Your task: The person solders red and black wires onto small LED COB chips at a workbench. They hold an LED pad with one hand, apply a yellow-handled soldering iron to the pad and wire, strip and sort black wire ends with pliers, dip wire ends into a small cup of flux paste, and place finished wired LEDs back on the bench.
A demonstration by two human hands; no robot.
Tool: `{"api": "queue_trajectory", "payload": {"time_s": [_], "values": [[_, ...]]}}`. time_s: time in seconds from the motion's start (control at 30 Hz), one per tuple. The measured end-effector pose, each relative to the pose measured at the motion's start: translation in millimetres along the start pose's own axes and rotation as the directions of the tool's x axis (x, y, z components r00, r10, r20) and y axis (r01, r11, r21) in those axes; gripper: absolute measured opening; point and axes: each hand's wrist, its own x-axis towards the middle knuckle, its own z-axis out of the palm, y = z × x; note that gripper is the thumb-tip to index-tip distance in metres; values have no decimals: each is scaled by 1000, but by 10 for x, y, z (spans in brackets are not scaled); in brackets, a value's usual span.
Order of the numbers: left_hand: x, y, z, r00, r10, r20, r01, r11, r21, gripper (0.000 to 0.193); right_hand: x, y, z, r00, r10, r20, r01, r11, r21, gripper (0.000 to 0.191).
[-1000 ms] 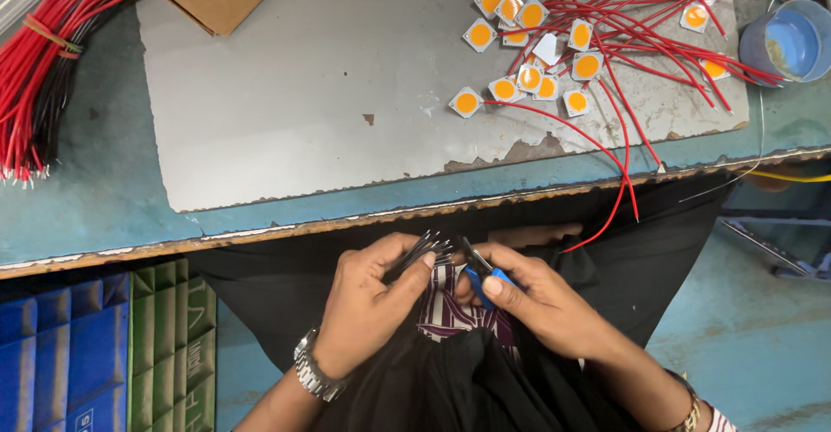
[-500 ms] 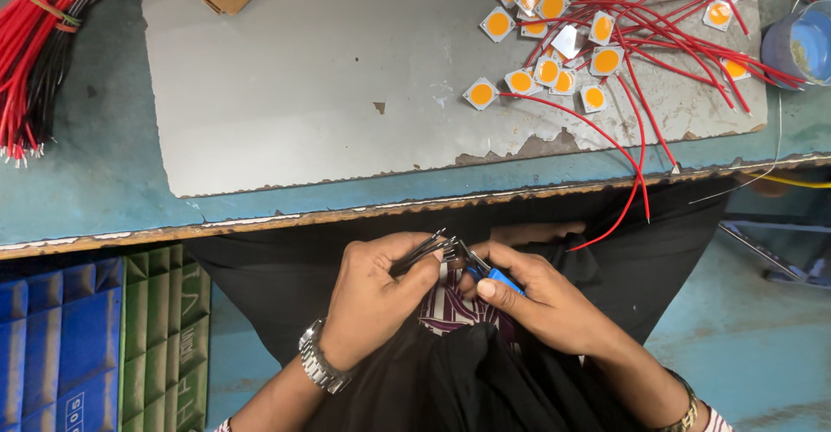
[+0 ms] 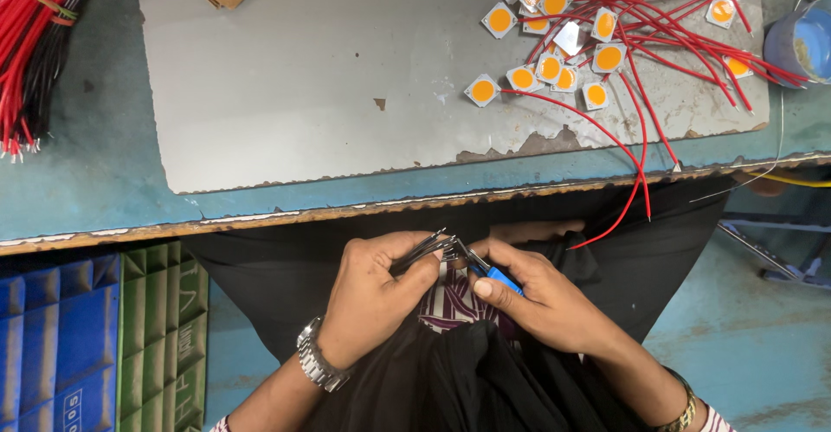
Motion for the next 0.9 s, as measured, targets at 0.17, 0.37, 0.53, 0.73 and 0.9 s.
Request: {"api": "queue_trajectory", "payload": {"time_s": [0.17,0.37,0.53,0.73,0.9], "values": [[-1,-20,-2,1000,-10,1,10,999,-34,23,3,-4,-1,1000,9,7,-9,1000,14,43],[-14,-53,30,1000,-26,9,26,995,-101,23,-18,20,-18,1000,1,8,-1,1000,-30,42],[-23,-58,41,999,-33,2,33,996,-79,23,-24,24,-22,1000,-9,9,9,1000,-27,41],[-26,-61,43,1000,-26,9,27,996,-88,21,-29,53,-18,1000,17,2,-17,999,-30,40],[-14,-66,34,1000,-25,6,25,996,-89,20,-23,128,30,999,13,-32,-13,1000,-2,38]]}}
